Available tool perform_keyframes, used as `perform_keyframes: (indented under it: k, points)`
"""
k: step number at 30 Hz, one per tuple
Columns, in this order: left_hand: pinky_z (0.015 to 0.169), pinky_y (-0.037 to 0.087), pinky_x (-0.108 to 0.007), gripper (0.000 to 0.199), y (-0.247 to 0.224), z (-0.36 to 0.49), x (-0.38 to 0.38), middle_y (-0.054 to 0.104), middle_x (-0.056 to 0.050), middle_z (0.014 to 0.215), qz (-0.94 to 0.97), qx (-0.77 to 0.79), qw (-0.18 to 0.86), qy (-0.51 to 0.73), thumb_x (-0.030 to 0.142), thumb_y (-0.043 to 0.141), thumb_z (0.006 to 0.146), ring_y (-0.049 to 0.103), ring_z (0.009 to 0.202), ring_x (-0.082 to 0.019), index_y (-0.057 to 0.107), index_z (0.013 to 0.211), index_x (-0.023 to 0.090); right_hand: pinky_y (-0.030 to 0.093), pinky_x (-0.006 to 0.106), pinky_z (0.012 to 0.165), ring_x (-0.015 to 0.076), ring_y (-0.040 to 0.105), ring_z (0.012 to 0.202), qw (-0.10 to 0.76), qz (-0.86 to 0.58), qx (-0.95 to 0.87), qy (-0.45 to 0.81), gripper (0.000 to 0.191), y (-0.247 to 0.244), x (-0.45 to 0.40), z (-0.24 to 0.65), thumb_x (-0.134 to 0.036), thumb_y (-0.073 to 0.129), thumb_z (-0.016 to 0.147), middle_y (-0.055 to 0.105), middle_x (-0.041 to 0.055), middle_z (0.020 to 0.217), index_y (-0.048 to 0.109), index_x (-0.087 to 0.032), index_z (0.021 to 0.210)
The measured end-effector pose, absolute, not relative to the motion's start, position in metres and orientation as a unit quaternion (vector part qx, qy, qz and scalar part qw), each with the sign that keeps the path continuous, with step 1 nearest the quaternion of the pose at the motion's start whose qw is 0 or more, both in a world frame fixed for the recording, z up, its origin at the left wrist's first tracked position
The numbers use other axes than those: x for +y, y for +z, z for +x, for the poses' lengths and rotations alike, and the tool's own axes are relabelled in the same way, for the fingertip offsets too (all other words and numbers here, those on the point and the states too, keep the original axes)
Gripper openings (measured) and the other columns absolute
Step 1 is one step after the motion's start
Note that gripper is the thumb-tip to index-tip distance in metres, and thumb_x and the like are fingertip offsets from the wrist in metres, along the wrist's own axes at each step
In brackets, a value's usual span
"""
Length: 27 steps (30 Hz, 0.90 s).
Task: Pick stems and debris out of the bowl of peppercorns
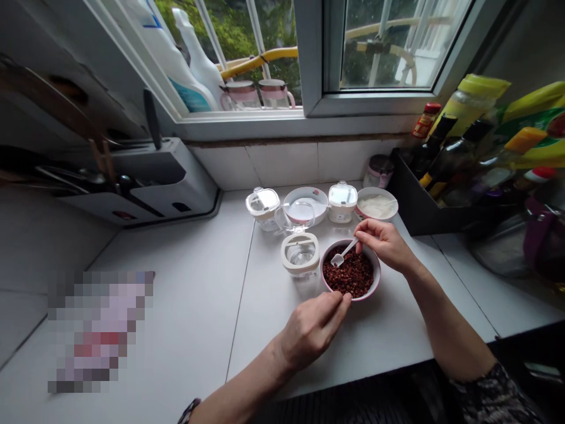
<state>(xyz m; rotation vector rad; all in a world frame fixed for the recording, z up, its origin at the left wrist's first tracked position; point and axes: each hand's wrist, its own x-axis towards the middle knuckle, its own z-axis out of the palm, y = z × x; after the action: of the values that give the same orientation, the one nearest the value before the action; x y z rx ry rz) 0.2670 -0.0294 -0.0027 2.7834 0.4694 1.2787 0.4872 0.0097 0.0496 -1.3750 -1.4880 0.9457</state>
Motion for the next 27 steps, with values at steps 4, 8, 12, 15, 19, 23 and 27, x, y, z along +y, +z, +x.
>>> perform_keyframes:
  k: [4, 8, 12, 15, 19, 23, 27]
  points:
    - [0.062, 0.057, -0.024, 0.029, -0.0024, 0.2676, -0.0293, 0.067, -0.009, 0.089, 0.897, 0.153, 0.022, 0.414, 0.006, 0.044, 0.098, 0.065, 0.073, -0.015, 0.054, 0.125, 0.007, 0.047, 0.029, 0.066, 0.0149, 0.060, 0.061, 0.423, -0.549, -0.614, 0.377, 0.015, 0.0526, 0.0075, 0.4881, -0.032, 0.057, 0.085, 0.064, -0.0009, 0.060, 0.059, -0.019, 0.077]
    - [0.062, 0.057, -0.026, 0.023, -0.0037, 0.2675, -0.0293, 0.067, -0.011, 0.090, 0.898, 0.148, 0.032, 0.413, 0.006, 0.044, 0.098, 0.065, 0.073, -0.016, 0.057, 0.118, 0.004, 0.047, 0.029, 0.064, 0.0149, 0.061, 0.059, 0.415, -0.551, -0.599, 0.406, 0.017, 0.0515, 0.0074, 0.4863, -0.034, 0.058, 0.085, 0.065, -0.0007, 0.059, 0.060, -0.019, 0.077]
    - [0.063, 0.057, -0.024, 0.023, -0.0038, 0.2676, -0.0299, 0.067, -0.010, 0.089, 0.895, 0.156, 0.061, 0.414, 0.007, 0.044, 0.099, 0.065, 0.073, -0.014, 0.057, 0.117, 0.005, 0.047, 0.029, 0.066, 0.0143, 0.061, 0.058, 0.439, -0.543, -0.575, 0.427, 0.018, 0.0487, 0.0104, 0.4883, -0.036, 0.061, 0.082, 0.064, -0.0014, 0.056, 0.058, -0.019, 0.075]
    - [0.062, 0.057, -0.024, 0.022, -0.0015, 0.2682, -0.0301, 0.067, -0.010, 0.088, 0.894, 0.155, 0.052, 0.418, 0.007, 0.044, 0.099, 0.066, 0.073, -0.014, 0.058, 0.116, 0.005, 0.047, 0.029, 0.068, 0.0145, 0.062, 0.058, 0.452, -0.540, -0.565, 0.430, 0.019, 0.0487, 0.0116, 0.4906, -0.037, 0.064, 0.080, 0.065, -0.0018, 0.055, 0.058, -0.019, 0.076]
    - [0.060, 0.056, -0.024, 0.021, 0.0005, 0.2691, -0.0299, 0.067, -0.009, 0.087, 0.892, 0.160, 0.051, 0.420, 0.008, 0.043, 0.100, 0.066, 0.071, -0.014, 0.058, 0.114, 0.006, 0.047, 0.030, 0.069, 0.0151, 0.063, 0.058, 0.466, -0.541, -0.546, 0.439, 0.021, 0.0498, 0.0118, 0.4923, -0.038, 0.066, 0.078, 0.066, -0.0013, 0.054, 0.059, -0.018, 0.077]
    - [0.060, 0.056, -0.024, 0.021, -0.0011, 0.2688, -0.0301, 0.067, -0.009, 0.086, 0.892, 0.158, 0.050, 0.420, 0.008, 0.044, 0.100, 0.065, 0.070, -0.014, 0.058, 0.115, 0.005, 0.048, 0.032, 0.073, 0.0156, 0.062, 0.057, 0.486, -0.536, -0.521, 0.452, 0.023, 0.0498, 0.0130, 0.4943, -0.039, 0.069, 0.075, 0.066, -0.0007, 0.053, 0.060, -0.018, 0.077]
    - [0.060, 0.056, -0.024, 0.020, -0.0023, 0.2685, -0.0303, 0.067, -0.009, 0.087, 0.894, 0.159, 0.052, 0.417, 0.007, 0.045, 0.098, 0.065, 0.071, -0.014, 0.058, 0.114, 0.004, 0.049, 0.034, 0.078, 0.0166, 0.064, 0.060, 0.515, -0.532, -0.496, 0.455, 0.026, 0.0508, 0.0139, 0.4913, -0.042, 0.070, 0.075, 0.067, 0.0000, 0.054, 0.061, -0.018, 0.076]
